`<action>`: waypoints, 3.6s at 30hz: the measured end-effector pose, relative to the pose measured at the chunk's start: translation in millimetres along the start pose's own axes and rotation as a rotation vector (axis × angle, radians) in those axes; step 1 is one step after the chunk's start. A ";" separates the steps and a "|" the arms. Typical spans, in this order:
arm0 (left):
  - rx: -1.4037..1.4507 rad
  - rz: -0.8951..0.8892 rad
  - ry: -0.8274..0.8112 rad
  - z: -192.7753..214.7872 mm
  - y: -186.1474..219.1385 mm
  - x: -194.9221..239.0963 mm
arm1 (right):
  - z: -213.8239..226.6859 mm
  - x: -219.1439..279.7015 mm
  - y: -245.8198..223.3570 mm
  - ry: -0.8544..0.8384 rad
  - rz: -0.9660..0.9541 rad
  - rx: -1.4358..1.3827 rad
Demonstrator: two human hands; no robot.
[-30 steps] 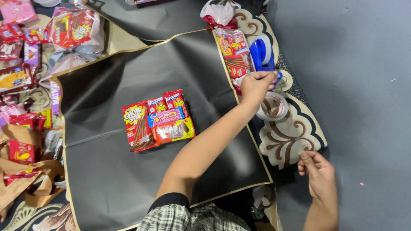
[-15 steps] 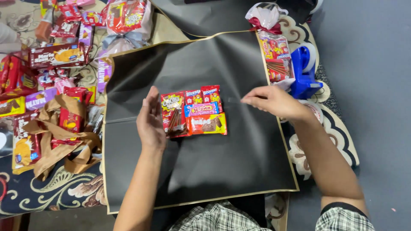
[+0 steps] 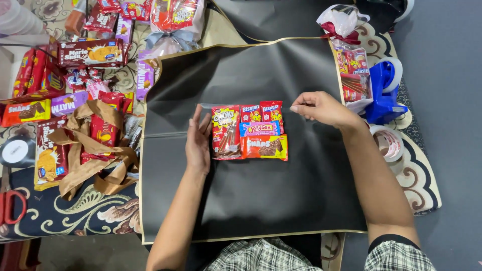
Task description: Arranging and taping various snack packages onto a black wrapping sheet to assemble a snack bouquet.
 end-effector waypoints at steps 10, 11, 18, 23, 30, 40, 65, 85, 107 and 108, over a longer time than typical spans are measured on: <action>0.108 0.019 0.024 16.2 -36.2 -10.0 | -2.6 -9.4 24.1 -0.002 -0.053 -0.019; 0.126 0.028 0.042 20.7 -38.8 -12.2 | -3.0 -10.6 25.9 -0.002 -0.049 -0.023; 0.104 0.008 0.087 31.2 -42.3 -12.7 | -19.1 -9.6 27.7 0.029 -0.040 0.016; 0.087 -0.016 0.077 30.8 -42.9 -12.5 | -44.9 -19.4 66.1 0.234 0.069 0.122; 0.032 -0.031 0.028 7.9 -22.3 -3.6 | -91.0 -2.3 32.0 0.590 0.341 0.066; -0.025 -0.004 0.025 13.7 -34.1 -4.9 | -119.6 -13.5 41.6 0.667 0.439 0.127; 0.085 0.079 0.257 18.6 -44.2 -18.8 | -75.8 -22.1 60.0 0.505 0.126 -0.415; 0.127 0.091 0.339 18.7 -41.4 -18.4 | -69.1 -16.0 44.8 0.522 -0.078 -0.329; 0.100 0.075 0.343 8.6 -32.2 -11.0 | -61.2 -11.5 50.0 0.511 -0.075 -0.265; 0.090 0.072 0.339 4.6 -28.8 -9.5 | -60.7 -10.4 48.7 0.505 -0.076 -0.266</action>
Point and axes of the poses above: each hand's wrist, its own x-axis away from the middle knuckle, its own z-axis out of the back of the hand, y = z × x, the point moved 3 cm from there along -x, towards the middle knuckle, and after that the axes turned 2 degrees about x, right-handed, at the moved point
